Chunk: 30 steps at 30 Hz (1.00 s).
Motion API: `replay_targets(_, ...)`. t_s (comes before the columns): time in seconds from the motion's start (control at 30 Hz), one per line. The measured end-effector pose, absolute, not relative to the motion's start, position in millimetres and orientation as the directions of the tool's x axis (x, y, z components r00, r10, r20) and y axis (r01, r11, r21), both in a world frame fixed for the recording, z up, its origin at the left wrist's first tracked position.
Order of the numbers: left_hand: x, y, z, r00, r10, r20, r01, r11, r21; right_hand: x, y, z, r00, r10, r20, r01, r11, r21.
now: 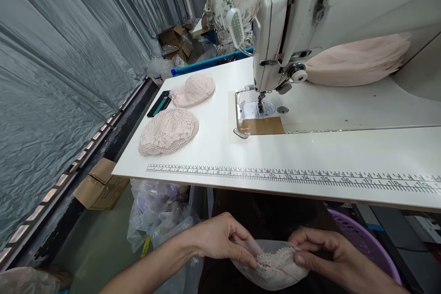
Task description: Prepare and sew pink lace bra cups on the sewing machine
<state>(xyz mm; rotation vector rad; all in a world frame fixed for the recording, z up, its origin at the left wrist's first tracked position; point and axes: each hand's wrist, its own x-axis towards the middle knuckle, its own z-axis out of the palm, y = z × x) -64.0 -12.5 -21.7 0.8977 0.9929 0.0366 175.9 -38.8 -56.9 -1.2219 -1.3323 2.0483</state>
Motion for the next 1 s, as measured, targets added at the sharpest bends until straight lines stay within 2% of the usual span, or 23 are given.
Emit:
replay_targets(0.1, -65, -13, -22, 0.562, 0.410, -0.718, 0.375, 0.648, 0.663, 177, -41, -55, -0.501, 0.731, -0.463, 0.137, -0.461, -0.877)
replay_targets(0.27, -62, -12, -21, 0.607, 0.443, -0.660, 0.354, 0.592, 0.724, 180, -43, -53, -0.461, 0.776, -0.430, 0.184, -0.391, -0.902)
replay_targets(0.47, -48, -12, -27, 0.609, 0.380, -0.696, 0.385, 0.626, 0.679, 179, -48, -55, -0.492, 0.778, -0.391, 0.215, -0.327, -0.920)
replay_targets(0.6, -47, -10, -26, 0.607, 0.418, -0.675, 0.376, 0.597, 0.708, 180, -49, -50, -0.465, 0.807, -0.363, 0.206, -0.300, -0.931)
replay_targets(0.7, -52, -9, -24, 0.601, 0.437, -0.669, 0.373, 0.587, 0.718, 183, -48, -53, -0.453, 0.829, -0.328, 0.192, -0.268, -0.944)
replay_targets(0.9, -58, -6, -24, 0.592, 0.429, -0.682, 0.384, 0.594, 0.707, 179, -48, -71, -0.414, 0.893, -0.174, 0.195, -0.100, -0.976)
replay_targets(1.0, -57, -5, -24, 0.585, 0.426, -0.690, 0.404, 0.585, 0.703, 173, -46, -69, -0.454, 0.873, -0.178, 0.209, -0.090, -0.974)
